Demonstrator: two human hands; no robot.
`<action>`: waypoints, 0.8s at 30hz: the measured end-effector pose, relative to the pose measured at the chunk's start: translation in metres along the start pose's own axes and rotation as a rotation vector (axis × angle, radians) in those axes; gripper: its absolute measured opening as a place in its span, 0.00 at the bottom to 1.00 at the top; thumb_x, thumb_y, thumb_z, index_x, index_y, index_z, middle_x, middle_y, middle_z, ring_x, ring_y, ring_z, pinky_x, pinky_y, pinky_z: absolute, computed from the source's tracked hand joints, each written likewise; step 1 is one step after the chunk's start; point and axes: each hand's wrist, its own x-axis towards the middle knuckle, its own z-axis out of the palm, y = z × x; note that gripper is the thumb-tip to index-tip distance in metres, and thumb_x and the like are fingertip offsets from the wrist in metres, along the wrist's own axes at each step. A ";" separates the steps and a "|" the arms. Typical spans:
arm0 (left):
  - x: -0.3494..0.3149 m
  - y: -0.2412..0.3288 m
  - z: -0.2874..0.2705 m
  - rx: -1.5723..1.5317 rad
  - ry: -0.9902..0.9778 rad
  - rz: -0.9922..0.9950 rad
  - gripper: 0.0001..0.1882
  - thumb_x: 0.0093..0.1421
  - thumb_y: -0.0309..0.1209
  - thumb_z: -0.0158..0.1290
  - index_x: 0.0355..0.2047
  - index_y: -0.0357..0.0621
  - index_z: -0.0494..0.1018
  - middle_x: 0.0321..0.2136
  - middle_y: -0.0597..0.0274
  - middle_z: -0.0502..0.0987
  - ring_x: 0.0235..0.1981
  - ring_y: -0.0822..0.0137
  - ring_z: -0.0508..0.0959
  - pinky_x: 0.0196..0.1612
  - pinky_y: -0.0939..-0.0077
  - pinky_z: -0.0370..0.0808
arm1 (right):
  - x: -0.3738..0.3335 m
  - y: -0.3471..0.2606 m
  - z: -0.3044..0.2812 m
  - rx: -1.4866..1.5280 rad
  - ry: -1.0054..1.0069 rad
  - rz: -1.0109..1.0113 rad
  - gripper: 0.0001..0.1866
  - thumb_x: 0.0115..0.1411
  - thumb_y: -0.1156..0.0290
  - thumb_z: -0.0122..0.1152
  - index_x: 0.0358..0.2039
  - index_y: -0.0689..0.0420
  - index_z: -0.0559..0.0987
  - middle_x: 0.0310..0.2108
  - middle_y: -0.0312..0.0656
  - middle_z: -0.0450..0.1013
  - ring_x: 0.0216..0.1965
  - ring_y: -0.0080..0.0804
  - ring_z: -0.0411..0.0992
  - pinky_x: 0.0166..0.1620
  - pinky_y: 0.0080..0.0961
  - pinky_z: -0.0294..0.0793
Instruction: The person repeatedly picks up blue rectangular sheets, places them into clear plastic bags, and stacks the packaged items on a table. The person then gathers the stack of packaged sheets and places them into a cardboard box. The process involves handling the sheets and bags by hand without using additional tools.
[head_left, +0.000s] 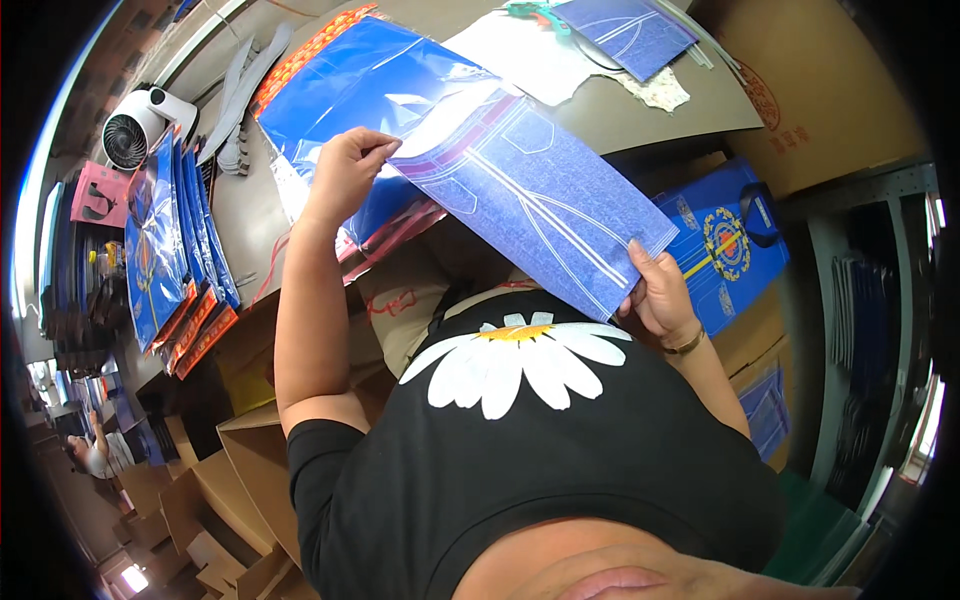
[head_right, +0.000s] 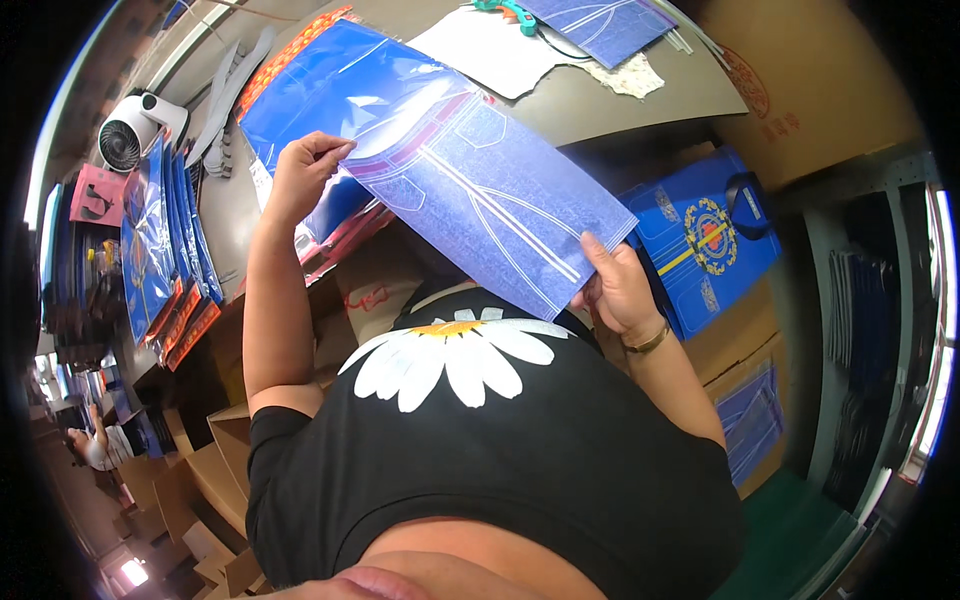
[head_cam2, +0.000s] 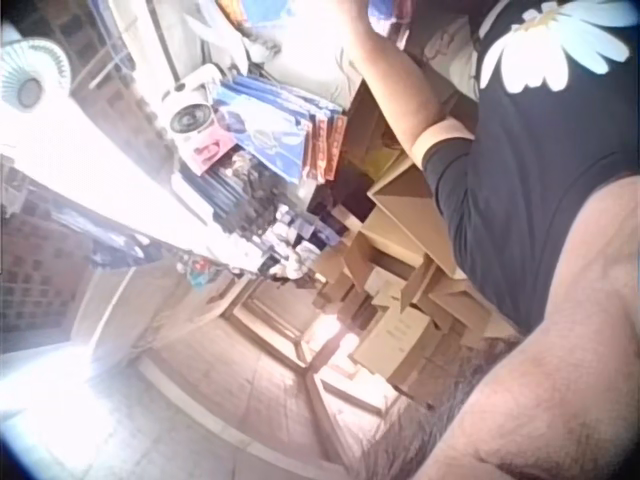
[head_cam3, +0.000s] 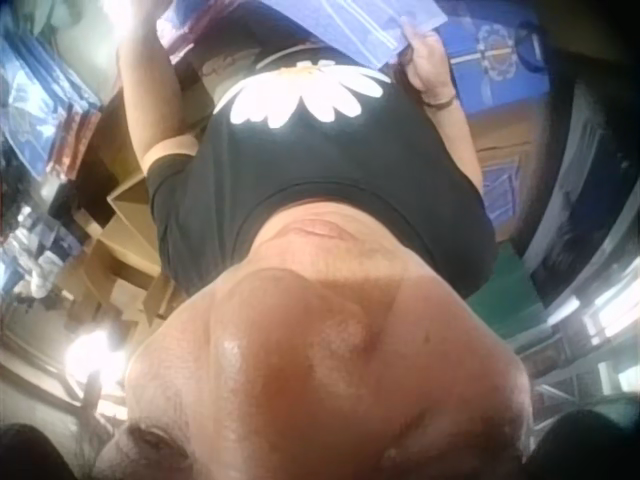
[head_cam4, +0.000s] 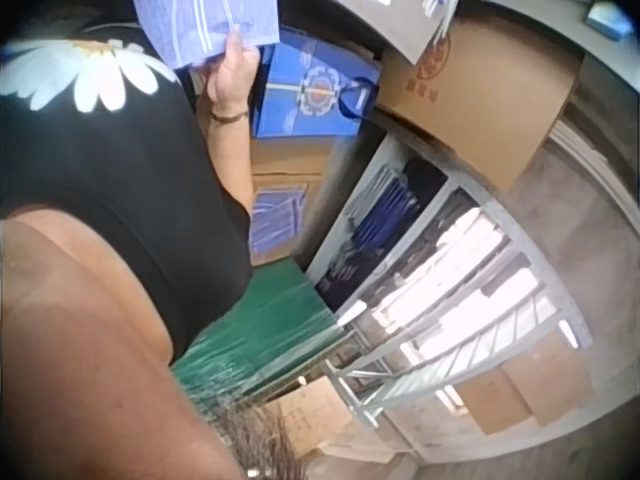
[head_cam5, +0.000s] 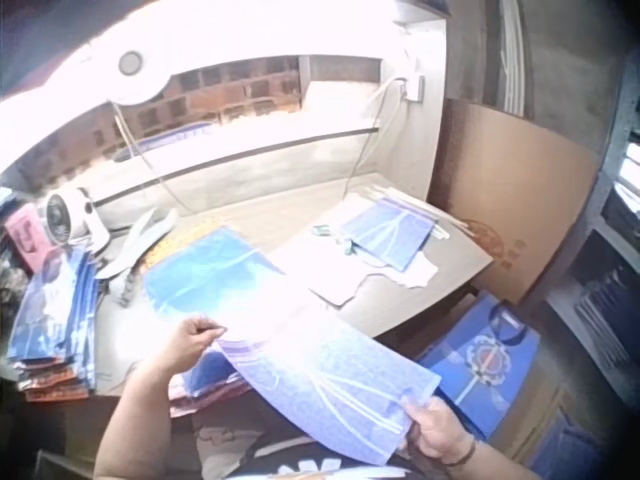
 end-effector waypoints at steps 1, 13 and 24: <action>-0.002 0.006 0.000 0.154 0.040 0.088 0.08 0.59 0.31 0.57 0.33 0.39 0.80 0.24 0.65 0.76 0.25 0.70 0.74 0.29 0.76 0.69 | -0.004 -0.010 0.009 -0.040 -0.045 0.020 0.19 0.65 0.67 0.52 0.51 0.66 0.69 0.34 0.44 0.75 0.19 0.22 0.72 0.20 0.17 0.73; -0.013 0.029 0.000 0.687 0.251 0.399 0.04 0.54 0.31 0.57 0.29 0.48 0.81 0.26 0.63 0.75 0.33 0.59 0.77 0.35 0.65 0.73 | 0.025 -0.023 0.049 -0.213 -0.010 -0.055 0.14 0.62 0.68 0.54 0.40 0.67 0.74 0.21 0.41 0.73 0.12 0.20 0.65 0.16 0.16 0.66; -0.028 0.013 0.017 0.268 0.398 0.384 0.04 0.54 0.23 0.59 0.31 0.40 0.80 0.24 0.59 0.75 0.24 0.63 0.75 0.30 0.72 0.71 | 0.125 0.002 0.127 -0.026 -0.054 -0.133 0.17 0.63 0.60 0.58 0.42 0.60 0.68 0.36 0.42 0.72 0.29 0.26 0.76 0.24 0.23 0.77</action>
